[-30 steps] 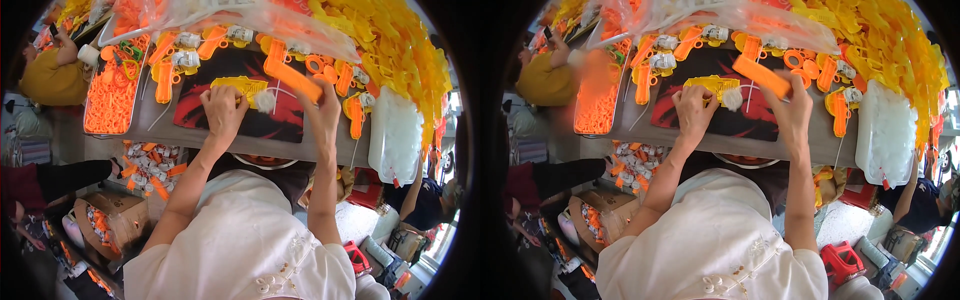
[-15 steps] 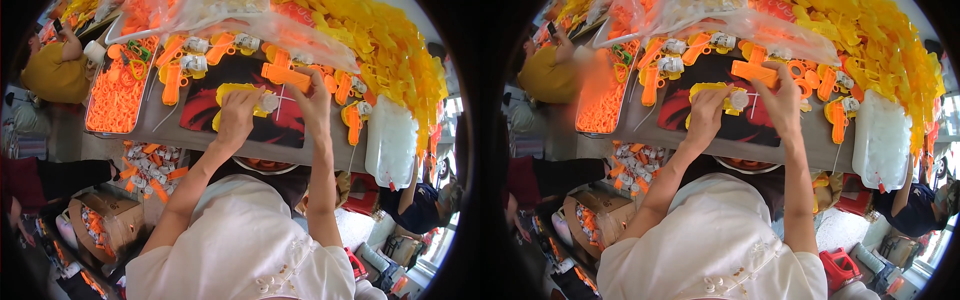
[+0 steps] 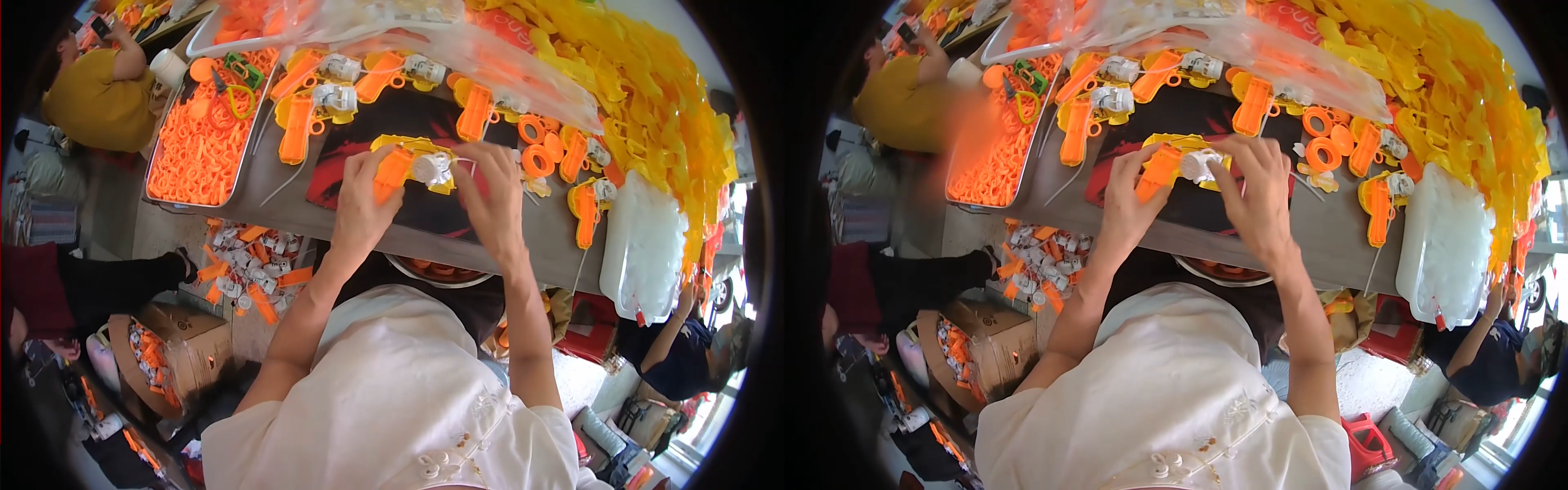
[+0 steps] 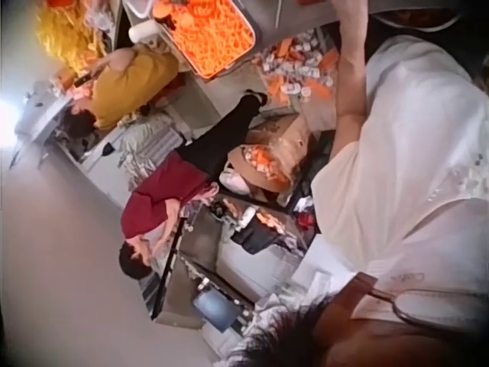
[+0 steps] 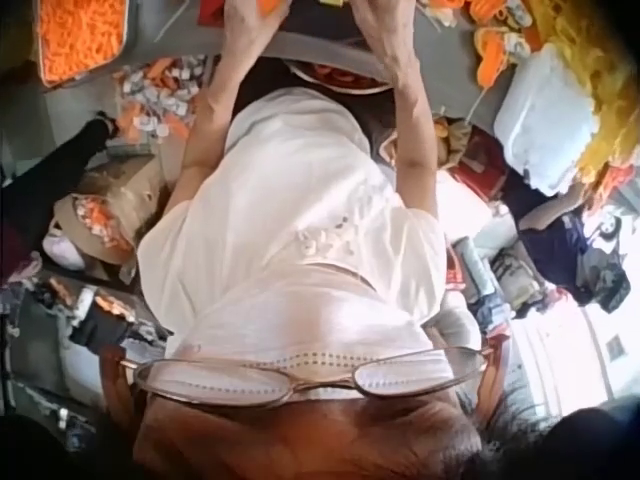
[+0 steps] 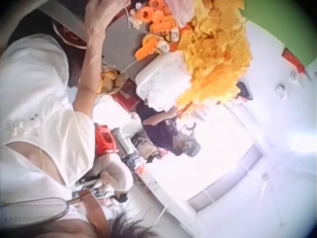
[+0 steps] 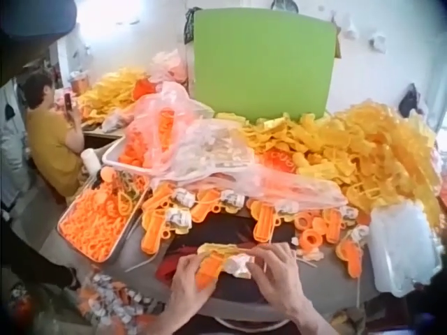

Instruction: Assembling plastic toy guns by attaching various components and adhesive labels at a factory workstation.

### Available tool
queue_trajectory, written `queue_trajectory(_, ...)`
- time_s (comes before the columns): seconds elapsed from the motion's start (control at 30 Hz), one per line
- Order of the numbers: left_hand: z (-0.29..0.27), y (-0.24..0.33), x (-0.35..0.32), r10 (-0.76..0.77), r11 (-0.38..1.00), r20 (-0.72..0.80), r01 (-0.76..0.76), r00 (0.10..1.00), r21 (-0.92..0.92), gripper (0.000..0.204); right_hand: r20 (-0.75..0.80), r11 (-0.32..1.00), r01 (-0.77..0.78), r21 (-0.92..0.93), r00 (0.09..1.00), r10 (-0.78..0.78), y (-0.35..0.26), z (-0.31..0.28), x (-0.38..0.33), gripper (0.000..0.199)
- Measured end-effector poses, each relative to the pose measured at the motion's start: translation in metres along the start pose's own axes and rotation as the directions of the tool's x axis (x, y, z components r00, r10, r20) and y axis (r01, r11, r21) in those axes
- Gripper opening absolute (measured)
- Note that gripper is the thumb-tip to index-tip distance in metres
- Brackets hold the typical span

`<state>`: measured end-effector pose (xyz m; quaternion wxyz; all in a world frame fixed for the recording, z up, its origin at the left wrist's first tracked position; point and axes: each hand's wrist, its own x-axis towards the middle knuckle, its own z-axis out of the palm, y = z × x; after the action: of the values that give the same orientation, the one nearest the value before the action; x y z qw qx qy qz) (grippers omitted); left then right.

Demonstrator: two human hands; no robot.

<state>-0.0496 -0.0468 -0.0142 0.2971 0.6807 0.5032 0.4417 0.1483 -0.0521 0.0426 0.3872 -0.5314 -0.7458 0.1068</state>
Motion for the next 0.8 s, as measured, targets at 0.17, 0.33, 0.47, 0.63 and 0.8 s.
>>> queue_trajectory(0.17,-0.006,0.007,-0.004,0.001,0.973,-0.038,0.007,0.999,0.230,0.054,0.158,0.996,0.057,0.069,0.985,-0.067,0.022,0.017,0.023,0.025)
queue_trajectory(0.33,0.021,0.002,-0.007,0.168,0.866,-0.133,-0.082,0.977,0.493,0.037,0.342,1.000,-0.010,-0.027,0.939,0.019,0.034,0.043,0.017,0.026)
queue_trajectory(0.47,0.028,-0.009,-0.013,0.206,0.898,-0.212,-0.099,0.955,0.429,0.030,0.245,0.998,-0.060,0.037,0.968,0.050,0.027,0.042,0.015,0.027)
queue_trajectory(0.63,0.027,-0.013,-0.012,0.175,0.949,-0.208,-0.109,0.962,0.297,0.031,0.252,0.999,-0.006,-0.050,0.968,0.019,0.024,0.043,0.020,0.025)
queue_trajectory(0.8,0.029,-0.011,-0.010,0.218,0.942,-0.212,-0.148,0.953,0.303,0.032,0.366,0.997,-0.035,-0.064,0.929,0.056,0.036,0.048,0.024,0.027)
